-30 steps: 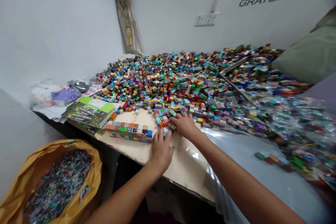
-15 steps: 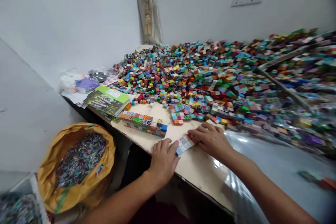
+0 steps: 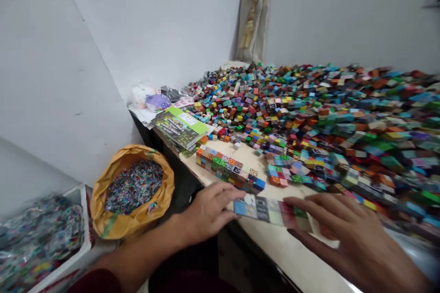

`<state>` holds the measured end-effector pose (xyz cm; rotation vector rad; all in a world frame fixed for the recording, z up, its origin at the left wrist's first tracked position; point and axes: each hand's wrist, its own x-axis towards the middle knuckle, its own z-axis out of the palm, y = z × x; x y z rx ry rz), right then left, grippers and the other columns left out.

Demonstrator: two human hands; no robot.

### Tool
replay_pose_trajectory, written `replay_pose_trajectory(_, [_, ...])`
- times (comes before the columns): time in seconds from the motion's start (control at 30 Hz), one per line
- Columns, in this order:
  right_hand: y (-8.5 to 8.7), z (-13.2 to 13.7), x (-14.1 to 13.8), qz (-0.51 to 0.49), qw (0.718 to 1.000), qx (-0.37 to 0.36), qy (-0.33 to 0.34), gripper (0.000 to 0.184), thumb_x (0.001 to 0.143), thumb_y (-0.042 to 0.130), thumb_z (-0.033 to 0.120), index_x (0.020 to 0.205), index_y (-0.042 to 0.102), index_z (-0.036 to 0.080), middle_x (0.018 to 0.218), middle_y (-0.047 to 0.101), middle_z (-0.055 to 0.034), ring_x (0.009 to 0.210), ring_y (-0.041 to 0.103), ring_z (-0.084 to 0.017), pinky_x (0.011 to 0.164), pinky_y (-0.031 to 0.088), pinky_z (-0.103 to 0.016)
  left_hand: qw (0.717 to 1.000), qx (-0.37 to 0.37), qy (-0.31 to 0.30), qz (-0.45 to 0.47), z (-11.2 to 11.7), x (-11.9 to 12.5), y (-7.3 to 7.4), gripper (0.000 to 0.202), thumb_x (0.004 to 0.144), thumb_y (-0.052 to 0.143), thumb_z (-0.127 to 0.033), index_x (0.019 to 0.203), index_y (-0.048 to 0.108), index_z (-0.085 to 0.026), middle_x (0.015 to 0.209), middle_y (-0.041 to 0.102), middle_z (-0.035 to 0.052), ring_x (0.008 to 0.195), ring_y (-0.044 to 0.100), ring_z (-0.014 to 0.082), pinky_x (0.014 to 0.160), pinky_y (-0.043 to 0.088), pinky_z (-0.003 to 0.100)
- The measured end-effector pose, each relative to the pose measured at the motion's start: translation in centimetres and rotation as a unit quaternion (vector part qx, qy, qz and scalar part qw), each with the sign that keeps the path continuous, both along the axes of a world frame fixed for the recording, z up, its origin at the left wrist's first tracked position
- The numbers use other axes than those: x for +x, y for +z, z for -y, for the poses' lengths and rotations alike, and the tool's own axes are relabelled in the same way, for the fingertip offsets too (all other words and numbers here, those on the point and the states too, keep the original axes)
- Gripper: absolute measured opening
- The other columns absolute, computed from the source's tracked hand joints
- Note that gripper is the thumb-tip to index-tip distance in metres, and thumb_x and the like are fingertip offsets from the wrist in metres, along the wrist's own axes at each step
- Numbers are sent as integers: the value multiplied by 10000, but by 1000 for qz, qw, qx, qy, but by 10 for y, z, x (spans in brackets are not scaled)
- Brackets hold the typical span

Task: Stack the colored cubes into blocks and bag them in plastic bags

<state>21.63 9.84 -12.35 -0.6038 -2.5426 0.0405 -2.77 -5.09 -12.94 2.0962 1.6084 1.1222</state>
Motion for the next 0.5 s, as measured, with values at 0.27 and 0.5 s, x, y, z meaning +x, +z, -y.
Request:
replay_pose_trajectory(0.27, [12, -26, -117, -2, 993, -118, 10, 321, 798, 555, 446, 998, 638, 209, 972, 632, -106, 899, 582, -284, 725, 447, -380, 1000, 14, 28, 4, -47, -107, 19, 309, 865, 560, -249, 1163, 590, -174, 1176, 631, 93, 1098, 583, 216, 985, 445, 350])
replay_pose_trajectory(0.5, [-7, -33, -152, 26, 991, -117, -53, 295, 756, 580, 391, 969, 624, 192, 949, 630, -95, 906, 578, -279, 730, 424, -355, 998, -61, 16, 16, -73, -144, 13, 423, 824, 573, -218, 1246, 564, -186, 1262, 608, 78, 1116, 585, 230, 991, 423, 340])
